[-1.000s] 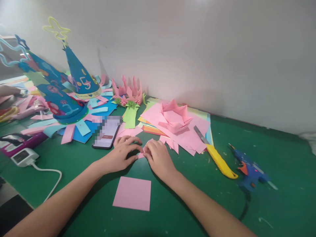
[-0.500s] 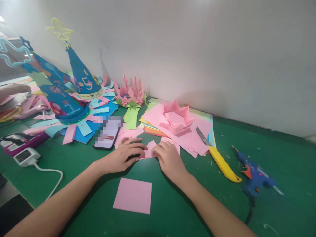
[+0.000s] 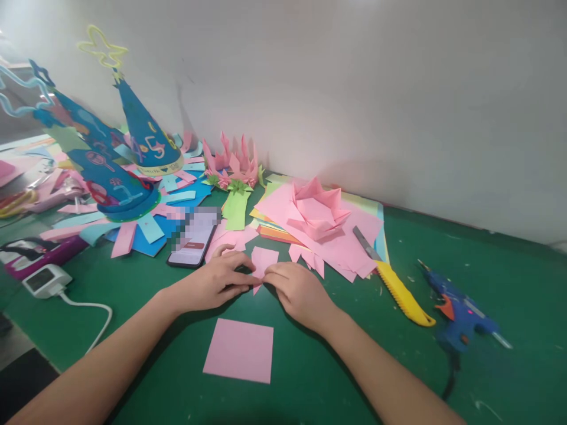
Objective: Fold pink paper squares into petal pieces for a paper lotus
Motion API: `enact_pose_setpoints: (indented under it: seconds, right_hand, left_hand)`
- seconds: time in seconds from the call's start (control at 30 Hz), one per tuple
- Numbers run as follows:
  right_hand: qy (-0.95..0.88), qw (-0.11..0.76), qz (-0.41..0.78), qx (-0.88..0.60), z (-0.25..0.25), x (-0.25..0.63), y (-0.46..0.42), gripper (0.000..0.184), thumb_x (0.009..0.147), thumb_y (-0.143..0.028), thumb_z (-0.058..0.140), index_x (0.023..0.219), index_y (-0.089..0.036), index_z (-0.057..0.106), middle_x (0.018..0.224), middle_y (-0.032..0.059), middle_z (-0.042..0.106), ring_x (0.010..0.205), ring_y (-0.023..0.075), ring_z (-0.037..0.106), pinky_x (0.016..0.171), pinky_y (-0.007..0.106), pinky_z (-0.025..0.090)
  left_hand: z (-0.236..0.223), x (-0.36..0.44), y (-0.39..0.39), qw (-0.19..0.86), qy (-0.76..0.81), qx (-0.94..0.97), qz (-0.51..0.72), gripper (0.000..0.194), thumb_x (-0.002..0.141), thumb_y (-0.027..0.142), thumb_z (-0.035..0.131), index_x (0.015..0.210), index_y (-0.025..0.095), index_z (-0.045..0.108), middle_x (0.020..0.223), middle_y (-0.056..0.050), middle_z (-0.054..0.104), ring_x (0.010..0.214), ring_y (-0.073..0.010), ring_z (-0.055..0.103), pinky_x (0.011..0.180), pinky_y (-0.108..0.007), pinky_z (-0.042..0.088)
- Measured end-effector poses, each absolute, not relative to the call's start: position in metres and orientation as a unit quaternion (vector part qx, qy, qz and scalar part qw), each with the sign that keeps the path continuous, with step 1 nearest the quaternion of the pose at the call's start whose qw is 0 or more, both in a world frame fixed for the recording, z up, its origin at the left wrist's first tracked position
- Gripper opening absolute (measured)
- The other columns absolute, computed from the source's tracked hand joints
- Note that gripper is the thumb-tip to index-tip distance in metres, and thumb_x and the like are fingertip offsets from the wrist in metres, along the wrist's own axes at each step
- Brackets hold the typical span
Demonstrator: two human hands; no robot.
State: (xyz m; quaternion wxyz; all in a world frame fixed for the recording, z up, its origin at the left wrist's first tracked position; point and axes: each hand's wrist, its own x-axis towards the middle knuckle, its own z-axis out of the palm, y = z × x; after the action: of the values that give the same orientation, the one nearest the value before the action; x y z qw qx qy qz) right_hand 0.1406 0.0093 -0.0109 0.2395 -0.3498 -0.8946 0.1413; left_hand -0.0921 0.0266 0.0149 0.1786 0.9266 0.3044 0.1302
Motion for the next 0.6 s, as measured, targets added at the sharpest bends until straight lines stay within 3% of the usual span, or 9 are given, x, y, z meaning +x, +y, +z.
enact_pose_setpoints:
  seconds: [0.1, 0.23, 0.4, 0.6]
  right_hand:
    - [-0.895, 0.239, 0.140, -0.350, -0.010, 0.142, 0.011, 0.032, 0.087, -0.007, 0.039, 0.100, -0.021, 0.065, 0.107, 0.0069, 0.067, 0.100, 0.0203, 0.060, 0.086, 0.039, 0.049]
    - [-0.904, 0.234, 0.123, -0.336, -0.003, 0.142, 0.015, 0.031, 0.088, -0.008, 0.039, 0.094, -0.020, 0.066, 0.103, 0.0070, 0.066, 0.097, 0.0204, 0.057, 0.084, 0.039, 0.047]
    - [-0.894, 0.210, 0.032, -0.395, 0.000, 0.146, 0.021, 0.031, 0.087, -0.010, 0.042, 0.095, -0.022, 0.069, 0.098, 0.0079, 0.065, 0.091, 0.0233, 0.054, 0.079, 0.041, 0.043]
    - [-0.850, 0.193, -0.010, -0.490, -0.006, 0.139, 0.021, 0.028, 0.087, -0.013, 0.047, 0.106, -0.019, 0.066, 0.107, 0.0098, 0.061, 0.098, 0.0250, 0.051, 0.082, 0.041, 0.040]
  left_hand:
    - [0.015, -0.090, 0.025, 0.159, 0.294, 0.935, 0.121, 0.027, 0.093, 0.026, 0.045, 0.110, 0.032, 0.065, 0.099, -0.004, 0.055, 0.096, -0.0176, 0.053, 0.105, -0.045, 0.020]
    - [0.015, -0.084, 0.023, 0.158, 0.272, 0.941, 0.121, 0.027, 0.093, 0.028, 0.043, 0.113, 0.025, 0.062, 0.096, -0.006, 0.056, 0.094, -0.0188, 0.051, 0.098, -0.039, 0.031]
    - [0.016, -0.082, 0.021, 0.174, 0.267, 0.938, 0.137, 0.025, 0.093, 0.024, 0.043, 0.109, 0.024, 0.062, 0.106, -0.005, 0.059, 0.097, -0.0194, 0.049, 0.095, -0.036, 0.034]
    - [0.009, -0.078, 0.016, 0.170, 0.244, 0.947, 0.121, 0.029, 0.092, 0.028, 0.047, 0.119, 0.025, 0.057, 0.114, -0.005, 0.057, 0.103, -0.0214, 0.046, 0.094, -0.037, 0.034]
